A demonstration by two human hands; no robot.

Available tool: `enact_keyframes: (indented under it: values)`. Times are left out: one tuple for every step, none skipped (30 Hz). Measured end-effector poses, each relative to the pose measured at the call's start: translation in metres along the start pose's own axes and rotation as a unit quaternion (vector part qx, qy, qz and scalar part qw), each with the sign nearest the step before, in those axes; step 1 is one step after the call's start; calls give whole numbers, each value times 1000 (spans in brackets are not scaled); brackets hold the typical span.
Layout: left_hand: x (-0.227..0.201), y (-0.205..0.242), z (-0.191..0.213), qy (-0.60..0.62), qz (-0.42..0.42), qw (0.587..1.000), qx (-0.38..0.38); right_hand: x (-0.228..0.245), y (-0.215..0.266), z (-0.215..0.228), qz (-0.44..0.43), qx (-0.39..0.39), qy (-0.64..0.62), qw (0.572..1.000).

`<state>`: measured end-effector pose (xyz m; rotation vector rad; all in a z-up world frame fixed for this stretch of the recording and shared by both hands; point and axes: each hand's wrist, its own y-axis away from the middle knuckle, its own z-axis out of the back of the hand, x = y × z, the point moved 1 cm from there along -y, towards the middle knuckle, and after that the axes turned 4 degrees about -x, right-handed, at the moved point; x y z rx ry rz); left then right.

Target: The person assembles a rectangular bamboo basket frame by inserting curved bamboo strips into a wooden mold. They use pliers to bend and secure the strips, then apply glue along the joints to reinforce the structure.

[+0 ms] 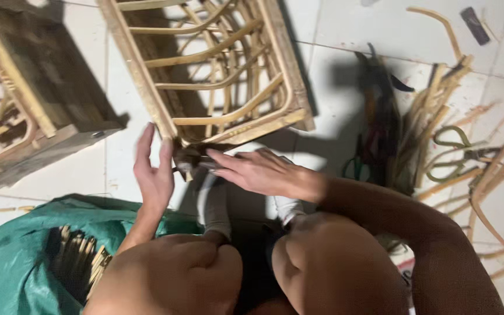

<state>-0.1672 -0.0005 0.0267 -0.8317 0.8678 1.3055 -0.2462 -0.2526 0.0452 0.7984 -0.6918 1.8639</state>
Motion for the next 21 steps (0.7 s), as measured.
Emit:
enact_keyframes:
  values:
    - [-6,4,-2,-83,-123,989,16,-7,19,2,-95,48,6,994]
    - [-10,7,-6,-164,-244,956,27,-15,40,11,-185,97,12,978]
    - [-14,9,-13,-240,-360,901,37,-22,60,24,-274,145,17,951]
    - [-15,11,-18,-245,-363,896,73,-24,74,38,-222,-6,-44,974]
    - [-16,13,-25,-249,-367,890,109,-26,88,57,-163,-157,-102,969]
    - [-16,14,-28,-255,-369,882,146,-30,102,77,-224,-79,9,971]
    - [-15,15,-30,-274,-361,880,144,-32,111,95,-279,1,120,953]
    - [-13,13,-33,-291,-357,876,143,-32,113,107,-292,-52,84,951]
    - [-12,12,-35,-308,-352,872,141,-31,114,118,-304,-104,48,946]
    - [-9,8,-41,-308,-351,872,150,-31,113,128,-315,-158,14,936]
    - [-6,4,-45,-308,-349,871,158,-32,105,132,-278,-157,30,947]
    - [-4,7,-45,-310,-342,871,167,-31,97,133,-240,-150,43,958]
    - [-2,11,-44,-305,-350,870,168,-30,90,133,-202,-143,55,967]
    - [0,12,-43,-300,-361,867,165,-32,82,133,-210,-123,39,969]
    - [0,14,-41,-296,-372,865,162,-32,74,133,-218,-103,22,970]
    - [1,9,-41,-311,-368,860,167,-33,68,134,-225,-87,8,970]
    - [1,4,-42,-327,-363,856,171,-32,64,135,-208,-107,17,972]
    - [0,12,-38,-345,-346,853,182,-27,66,133,-195,-115,18,974]
    - [-1,18,-34,-341,-341,855,193,-21,69,130,-182,-124,19,975]
    - [-3,18,-34,-337,-340,855,199,-18,71,127,-204,-94,8,974]
    - [-4,18,-34,-333,-339,855,205,-14,74,123,-226,-63,-4,972]
